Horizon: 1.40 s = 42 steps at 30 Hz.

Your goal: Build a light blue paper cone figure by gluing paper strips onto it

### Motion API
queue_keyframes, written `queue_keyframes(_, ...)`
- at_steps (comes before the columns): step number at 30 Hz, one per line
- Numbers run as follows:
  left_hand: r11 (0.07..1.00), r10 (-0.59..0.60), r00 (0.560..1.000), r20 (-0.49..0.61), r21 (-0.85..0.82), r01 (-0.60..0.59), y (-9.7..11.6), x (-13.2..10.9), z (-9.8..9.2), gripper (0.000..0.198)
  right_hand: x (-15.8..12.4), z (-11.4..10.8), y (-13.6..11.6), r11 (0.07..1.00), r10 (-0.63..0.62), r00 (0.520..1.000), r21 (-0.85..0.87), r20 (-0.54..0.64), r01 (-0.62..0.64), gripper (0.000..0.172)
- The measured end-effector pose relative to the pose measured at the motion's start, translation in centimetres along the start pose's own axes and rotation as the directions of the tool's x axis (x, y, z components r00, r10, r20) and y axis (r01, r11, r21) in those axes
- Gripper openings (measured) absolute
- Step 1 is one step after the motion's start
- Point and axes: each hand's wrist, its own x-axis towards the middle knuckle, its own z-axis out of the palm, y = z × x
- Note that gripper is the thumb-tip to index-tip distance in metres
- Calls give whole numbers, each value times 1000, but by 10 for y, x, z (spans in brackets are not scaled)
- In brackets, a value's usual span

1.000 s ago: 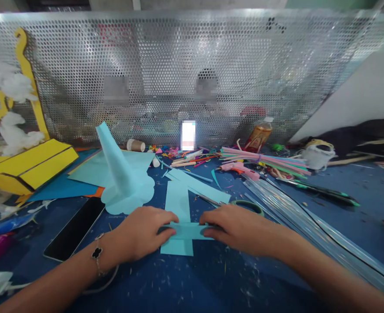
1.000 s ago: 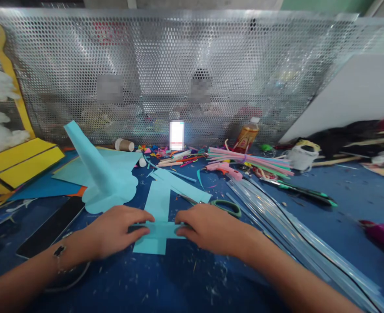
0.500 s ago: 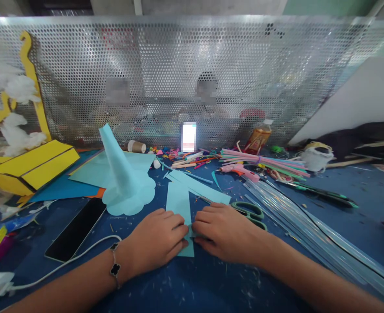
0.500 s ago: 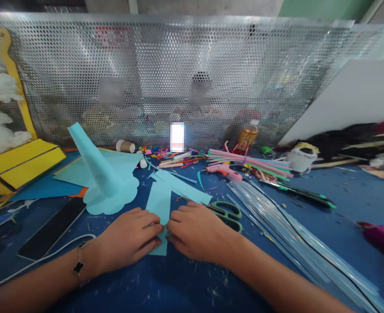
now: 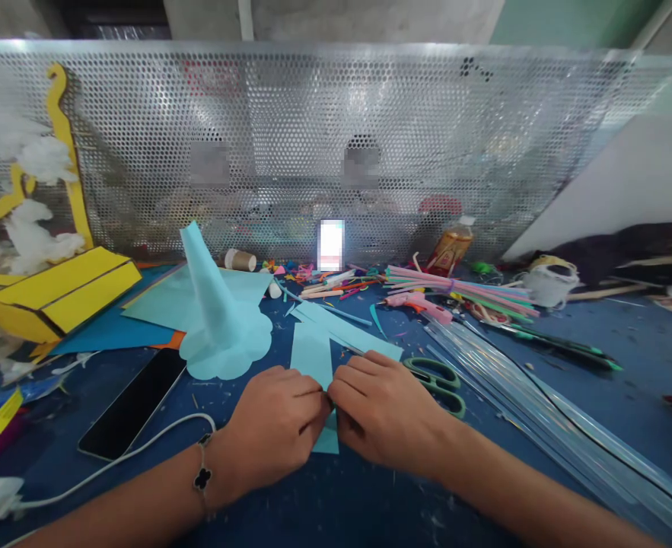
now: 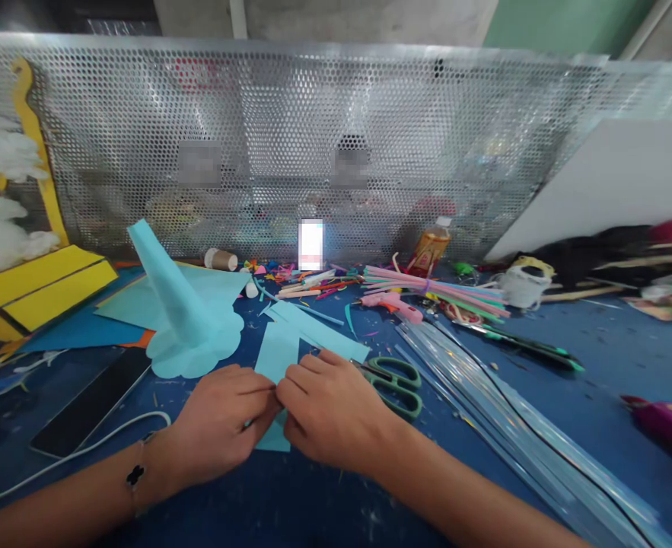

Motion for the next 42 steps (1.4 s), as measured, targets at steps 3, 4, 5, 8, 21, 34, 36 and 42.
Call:
queue_keyframes(3, 988, -58, 998, 15, -142, 60, -17, -1, -11, 28, -5, -7, 18, 1000, 22, 1000, 14, 11, -22, 7)
queue_keyframes(4, 982, -74, 997, -5, -176, 72, -26, -1, -15, 26, -8, -11, 28, 999, 46, 999, 6, 5, -46, 8)
queue_keyframes(5, 977, -104, 995, -7, -189, 100, -35, -1, -20, 24, -12, -15, 39, 997, 76, 997, -11, -4, -76, 9)
queue_keyframes(8, 975, -182, 982, -55, -141, 173, -58, 0, -30, 23, -23, -28, 73, 973, 203, 978, -105, -57, -208, 11)
queue_keyframes(21, 988, 45, 985, -169, 156, -18, -18, -2, -8, 22, -4, -6, 21, 998, -4, 998, -67, -70, 0, 17)
queue_keyframes(34, 967, 82, 996, -43, 245, -69, -12, 3, -6, 14, -5, -6, 18, 999, -27, 996, -23, -86, 25, 24)
queue_keyframes(36, 979, 68, 996, -63, 194, -54, -21, 4, -10, 13, -7, -10, 26, 1000, 3, 994, 3, -105, -3, 24)
queue_keyframes(42, 991, -33, 987, -154, 121, 52, -56, 4, -23, 13, -22, -22, 64, 981, 186, 974, 82, -126, -177, 23)
